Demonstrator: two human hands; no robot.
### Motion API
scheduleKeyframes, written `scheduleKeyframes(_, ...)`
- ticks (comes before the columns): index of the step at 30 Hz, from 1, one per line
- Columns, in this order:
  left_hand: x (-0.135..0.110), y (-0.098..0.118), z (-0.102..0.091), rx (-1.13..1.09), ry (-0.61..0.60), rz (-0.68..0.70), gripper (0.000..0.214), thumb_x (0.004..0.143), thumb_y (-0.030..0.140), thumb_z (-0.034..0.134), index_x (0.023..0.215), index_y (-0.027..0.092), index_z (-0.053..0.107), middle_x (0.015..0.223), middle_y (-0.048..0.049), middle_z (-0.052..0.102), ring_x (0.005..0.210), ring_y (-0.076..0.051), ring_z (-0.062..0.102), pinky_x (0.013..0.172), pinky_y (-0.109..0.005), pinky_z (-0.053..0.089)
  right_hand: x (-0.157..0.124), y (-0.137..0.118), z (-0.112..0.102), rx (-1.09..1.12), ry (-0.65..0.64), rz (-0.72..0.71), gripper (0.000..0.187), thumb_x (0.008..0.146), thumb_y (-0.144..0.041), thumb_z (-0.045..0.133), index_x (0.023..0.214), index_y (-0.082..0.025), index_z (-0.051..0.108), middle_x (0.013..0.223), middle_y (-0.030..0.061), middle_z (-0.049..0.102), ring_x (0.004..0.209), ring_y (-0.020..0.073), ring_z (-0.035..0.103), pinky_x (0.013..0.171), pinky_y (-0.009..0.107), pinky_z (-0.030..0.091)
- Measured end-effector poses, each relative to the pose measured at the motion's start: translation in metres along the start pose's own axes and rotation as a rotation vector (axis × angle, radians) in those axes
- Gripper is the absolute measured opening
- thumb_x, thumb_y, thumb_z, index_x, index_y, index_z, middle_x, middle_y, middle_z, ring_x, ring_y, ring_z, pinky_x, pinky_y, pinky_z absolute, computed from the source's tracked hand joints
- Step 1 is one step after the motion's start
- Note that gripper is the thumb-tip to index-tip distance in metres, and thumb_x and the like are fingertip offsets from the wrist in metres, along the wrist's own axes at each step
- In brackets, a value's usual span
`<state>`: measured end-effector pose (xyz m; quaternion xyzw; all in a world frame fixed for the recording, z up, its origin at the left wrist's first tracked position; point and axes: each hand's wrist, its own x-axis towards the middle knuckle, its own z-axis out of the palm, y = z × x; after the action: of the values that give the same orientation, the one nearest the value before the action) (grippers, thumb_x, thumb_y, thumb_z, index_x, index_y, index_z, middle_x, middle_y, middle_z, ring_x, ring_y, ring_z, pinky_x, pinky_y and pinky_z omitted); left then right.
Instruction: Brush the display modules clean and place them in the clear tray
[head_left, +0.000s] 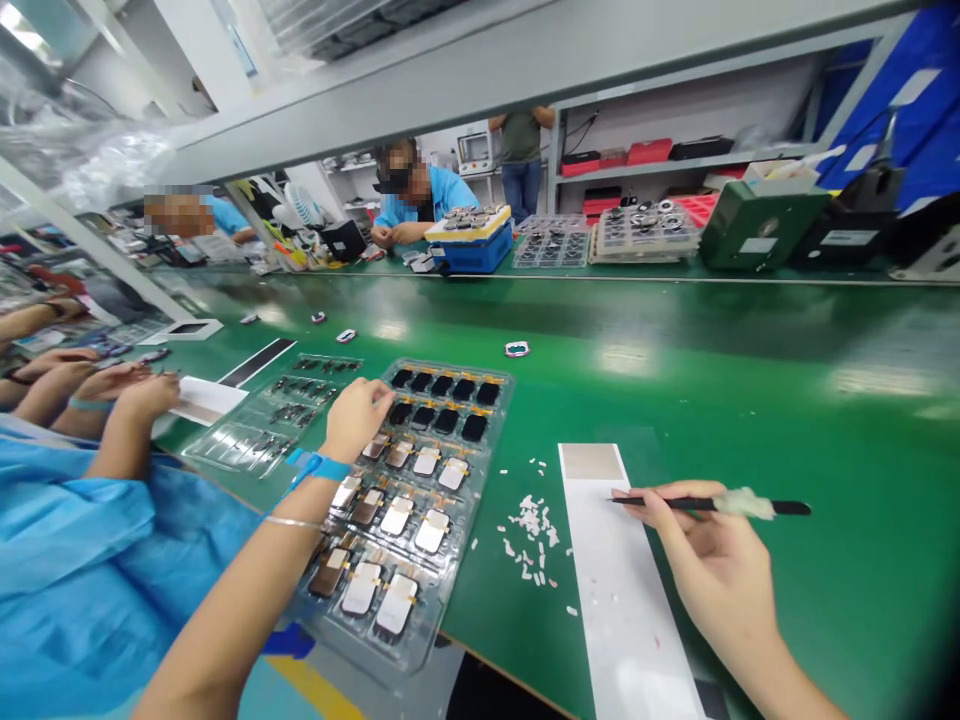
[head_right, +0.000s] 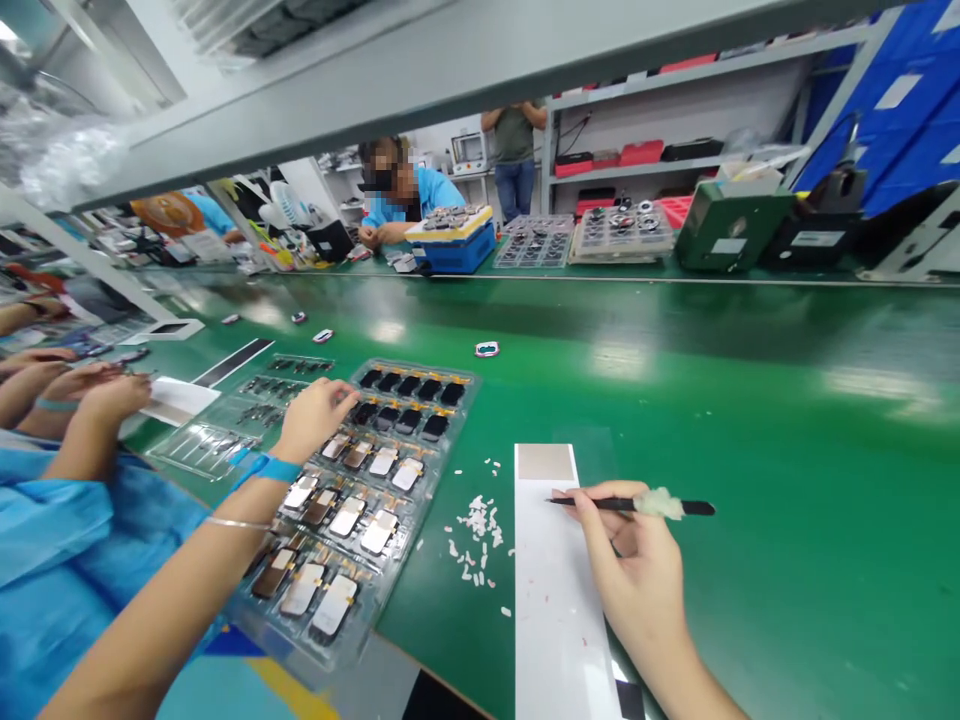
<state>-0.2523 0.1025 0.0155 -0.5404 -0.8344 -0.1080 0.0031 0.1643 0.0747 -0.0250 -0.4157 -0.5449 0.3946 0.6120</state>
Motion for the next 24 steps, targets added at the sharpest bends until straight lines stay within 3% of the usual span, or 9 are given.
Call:
scheduleKeyframes(5, 0.000, 0.023, -0.002, -0.033, -0.043, 0.014, 0.026, 0.088, 0.041, 0.067, 0.088, 0.015, 0.067, 0.093, -0.0073, 0.070, 0.092, -0.024, 0.066, 0.086, -0.041, 0.050, 0.000, 0.006, -0.002, 0.008, -0.008, 0.031, 0.017, 0.082, -0.032, 0.076, 0.086, -0.018, 0.066, 0.085, 0.0048, 0.070, 0.075, 0.0204, 0.077, 0.073, 0.028, 0.066)
scheduleKeyframes(9, -0.010, 0.053, -0.016, -0.153, -0.015, 0.043, 0.016, 0.087, 0.029, 0.055, 0.079, 0.017, 0.062, 0.081, -0.0114, 0.071, 0.091, -0.031, 0.068, 0.076, -0.035, 0.047, 0.001, 0.007, -0.005, 0.001, -0.026, 0.012, 0.016, 0.085, -0.032, 0.072, 0.088, -0.019, 0.064, 0.087, 0.0040, 0.068, 0.078, 0.0203, 0.076, 0.074, 0.032, 0.065)
scheduleKeyframes(11, -0.038, 0.077, -0.023, -0.259, -0.071, 0.128, 0.018, 0.093, 0.029, 0.044, 0.090, 0.018, 0.058, 0.079, -0.0080, 0.071, 0.080, -0.026, 0.068, 0.070, -0.031, 0.048, 0.002, 0.004, -0.009, -0.060, -0.059, -0.023, 0.014, 0.091, -0.033, 0.065, 0.093, -0.019, 0.065, 0.085, 0.0042, 0.069, 0.078, 0.0196, 0.074, 0.074, 0.034, 0.063)
scheduleKeyframes(14, -0.110, 0.118, -0.031, -0.464, -0.241, 0.309, 0.025, 0.101, 0.032, 0.028, 0.103, 0.021, 0.051, 0.070, 0.0004, 0.065, 0.060, -0.017, 0.061, 0.060, -0.026, 0.046, 0.001, -0.009, -0.016, -0.253, -0.148, -0.164, 0.017, 0.096, -0.027, 0.052, 0.094, -0.021, 0.068, 0.082, 0.0039, 0.067, 0.077, 0.0176, 0.067, 0.070, 0.032, 0.056)
scheduleKeyframes(16, -0.161, 0.143, -0.032, -0.726, -0.370, 0.415, 0.021, 0.103, 0.034, 0.031, 0.105, 0.023, 0.049, 0.074, 0.0000, 0.062, 0.062, -0.016, 0.058, 0.058, -0.026, 0.044, -0.002, -0.021, -0.018, -0.356, -0.229, -0.273, 0.017, 0.094, -0.022, 0.052, 0.092, -0.021, 0.068, 0.080, 0.0033, 0.063, 0.070, 0.0159, 0.061, 0.060, 0.028, 0.051)
scheduleKeyframes(18, -0.197, 0.163, -0.028, -0.880, -0.398, 0.473, 0.014, 0.102, 0.034, 0.038, 0.101, 0.024, 0.049, 0.076, -0.0002, 0.061, 0.064, -0.016, 0.057, 0.059, -0.026, 0.042, -0.005, -0.033, -0.019, -0.378, -0.307, -0.363, 0.010, 0.088, -0.018, 0.057, 0.093, -0.021, 0.066, 0.078, 0.0020, 0.061, 0.060, 0.0132, 0.055, 0.050, 0.025, 0.045)
scheduleKeyframes(20, -0.212, 0.178, -0.016, -0.989, -0.399, 0.440, 0.012, 0.103, 0.033, 0.040, 0.098, 0.025, 0.048, 0.076, 0.0003, 0.060, 0.065, -0.015, 0.056, 0.059, -0.026, 0.041, -0.008, -0.041, -0.017, -0.360, -0.357, -0.442, 0.012, 0.084, -0.016, 0.062, 0.095, -0.021, 0.063, 0.078, 0.0011, 0.062, 0.055, 0.0115, 0.053, 0.045, 0.023, 0.042)
scheduleKeyframes(24, -0.203, 0.200, 0.016, -1.137, -0.415, 0.355, 0.016, 0.103, 0.034, 0.042, 0.095, 0.023, 0.050, 0.077, 0.0005, 0.059, 0.064, -0.014, 0.054, 0.059, -0.026, 0.040, -0.009, -0.042, -0.015, -0.422, -0.387, -0.547, 0.017, 0.085, -0.012, 0.062, 0.098, -0.022, 0.062, 0.083, 0.0027, 0.067, 0.070, 0.0140, 0.065, 0.055, 0.024, 0.053)
